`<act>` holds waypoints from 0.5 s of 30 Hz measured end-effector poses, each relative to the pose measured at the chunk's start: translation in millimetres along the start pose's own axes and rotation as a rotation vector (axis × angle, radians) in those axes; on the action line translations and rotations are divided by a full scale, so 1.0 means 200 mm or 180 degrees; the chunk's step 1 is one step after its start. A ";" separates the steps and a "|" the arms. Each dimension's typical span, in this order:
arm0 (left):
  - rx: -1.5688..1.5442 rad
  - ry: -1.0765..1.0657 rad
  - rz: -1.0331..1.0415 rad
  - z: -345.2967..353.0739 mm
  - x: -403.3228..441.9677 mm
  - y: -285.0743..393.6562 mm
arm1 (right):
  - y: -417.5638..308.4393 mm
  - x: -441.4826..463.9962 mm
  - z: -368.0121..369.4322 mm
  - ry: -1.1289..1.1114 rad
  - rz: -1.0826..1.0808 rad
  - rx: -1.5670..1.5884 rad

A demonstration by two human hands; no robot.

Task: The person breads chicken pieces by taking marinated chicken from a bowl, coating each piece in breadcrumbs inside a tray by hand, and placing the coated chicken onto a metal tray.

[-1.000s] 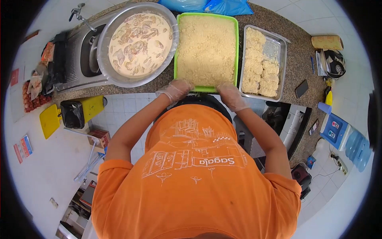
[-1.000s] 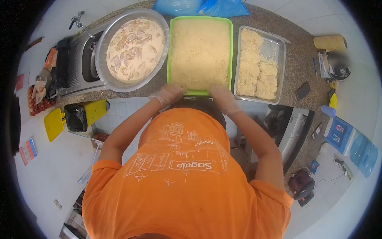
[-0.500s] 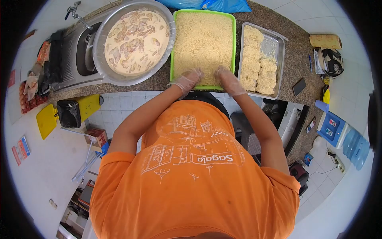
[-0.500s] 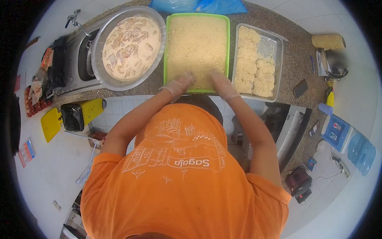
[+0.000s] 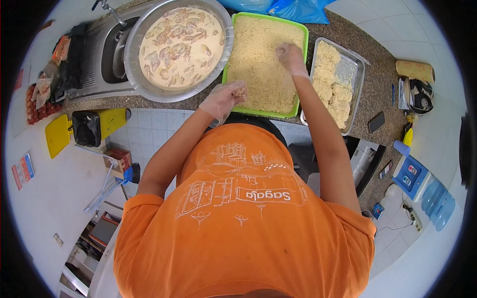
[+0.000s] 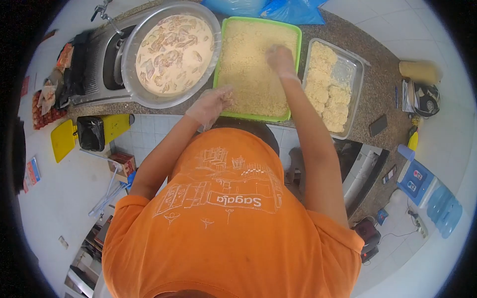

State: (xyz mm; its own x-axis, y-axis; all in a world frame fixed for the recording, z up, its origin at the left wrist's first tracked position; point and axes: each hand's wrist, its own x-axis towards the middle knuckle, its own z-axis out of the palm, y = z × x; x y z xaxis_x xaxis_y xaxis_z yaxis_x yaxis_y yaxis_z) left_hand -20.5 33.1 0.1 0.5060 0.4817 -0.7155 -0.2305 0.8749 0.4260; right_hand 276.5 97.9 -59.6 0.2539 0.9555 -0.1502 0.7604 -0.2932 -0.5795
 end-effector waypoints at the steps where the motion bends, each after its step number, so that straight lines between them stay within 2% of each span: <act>1: -0.0008 0.0086 -0.0003 0.00 -0.02 0.01 | -0.01 0.10 -0.01 0.0121 -0.0198 -0.0151; 4: -0.0015 0.0002 0.0057 0.03 -0.10 0.03 | -0.08 0.34 0.02 0.0437 -0.0698 -0.0344; 7: -0.0104 0.0075 0.0152 0.06 -0.20 0.06 | -0.10 0.46 0.12 0.0118 -0.1486 -0.0831; 9: -0.0025 0.0179 0.0269 0.06 -0.28 0.09 | -0.14 0.54 0.19 -0.0262 -0.0953 -0.0243; 11: 0.0003 0.0157 0.0371 0.01 -0.30 0.10 | -0.24 0.55 0.22 -0.0494 -0.1005 -0.0254; 13: -0.0006 0.0024 0.0442 -0.08 -0.32 0.09 | -0.39 0.50 0.28 -0.0573 -0.1637 -0.0829; 15: -0.0074 -0.0028 0.0414 -0.13 -0.32 0.08 | -0.36 0.50 0.47 -0.0269 -0.1916 -0.0726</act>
State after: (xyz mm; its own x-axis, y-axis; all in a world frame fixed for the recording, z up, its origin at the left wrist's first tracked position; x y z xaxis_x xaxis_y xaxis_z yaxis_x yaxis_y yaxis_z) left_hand -77.9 16.6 39.0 0.4778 0.5909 -0.6500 -0.3139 0.8059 0.5019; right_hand 191.0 218.3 -109.3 -0.2972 0.9514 0.0800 0.8653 0.3038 -0.3988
